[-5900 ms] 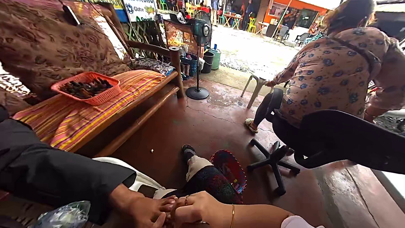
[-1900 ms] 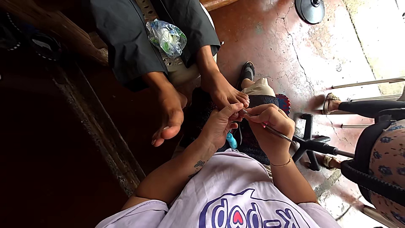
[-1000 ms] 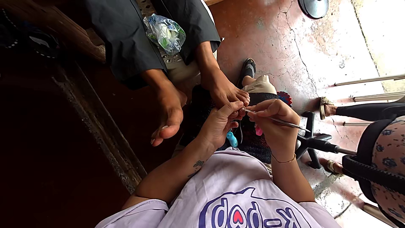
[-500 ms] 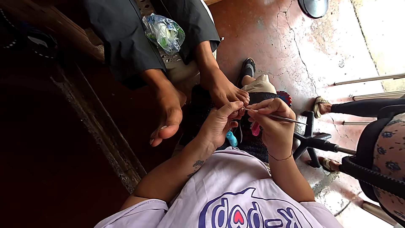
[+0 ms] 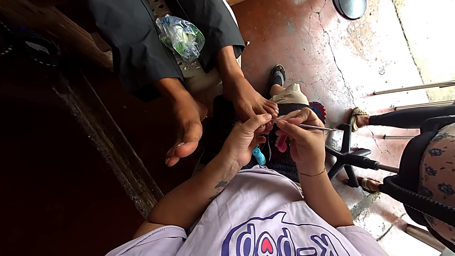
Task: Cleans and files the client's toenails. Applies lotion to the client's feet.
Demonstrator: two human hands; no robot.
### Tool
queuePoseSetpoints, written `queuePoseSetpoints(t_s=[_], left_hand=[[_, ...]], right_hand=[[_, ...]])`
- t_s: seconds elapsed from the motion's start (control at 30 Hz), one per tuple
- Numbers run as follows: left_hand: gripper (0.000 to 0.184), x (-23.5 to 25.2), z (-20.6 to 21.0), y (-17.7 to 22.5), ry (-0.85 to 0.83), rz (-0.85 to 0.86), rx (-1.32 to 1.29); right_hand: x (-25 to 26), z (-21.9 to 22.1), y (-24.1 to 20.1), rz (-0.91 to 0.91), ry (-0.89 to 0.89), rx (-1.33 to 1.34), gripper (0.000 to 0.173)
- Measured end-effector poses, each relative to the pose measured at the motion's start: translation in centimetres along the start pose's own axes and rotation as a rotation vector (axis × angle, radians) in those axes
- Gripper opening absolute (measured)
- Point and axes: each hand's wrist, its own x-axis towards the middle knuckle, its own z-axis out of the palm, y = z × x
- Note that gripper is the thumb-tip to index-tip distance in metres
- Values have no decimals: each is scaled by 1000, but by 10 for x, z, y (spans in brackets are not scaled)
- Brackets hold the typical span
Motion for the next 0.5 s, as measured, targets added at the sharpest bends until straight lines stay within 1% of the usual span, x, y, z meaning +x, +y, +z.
queuePoseSetpoints(t_s=[0.1,0.23,0.37,0.5], left_hand=[[14,0,0,1,-1,-1,-7],[16,0,-1,0,-3,7,-3],[16,-1,0,1,-1,3,1],[15,-1,1,2,14,1,2]], right_hand=[[-1,-1,-2,36,5,24,18],[-1,0,3,-33,-2,-19,18],[-1,-3,-2,-25,-28,-44,19],[0,-1,2,-62,-23,-73,20]])
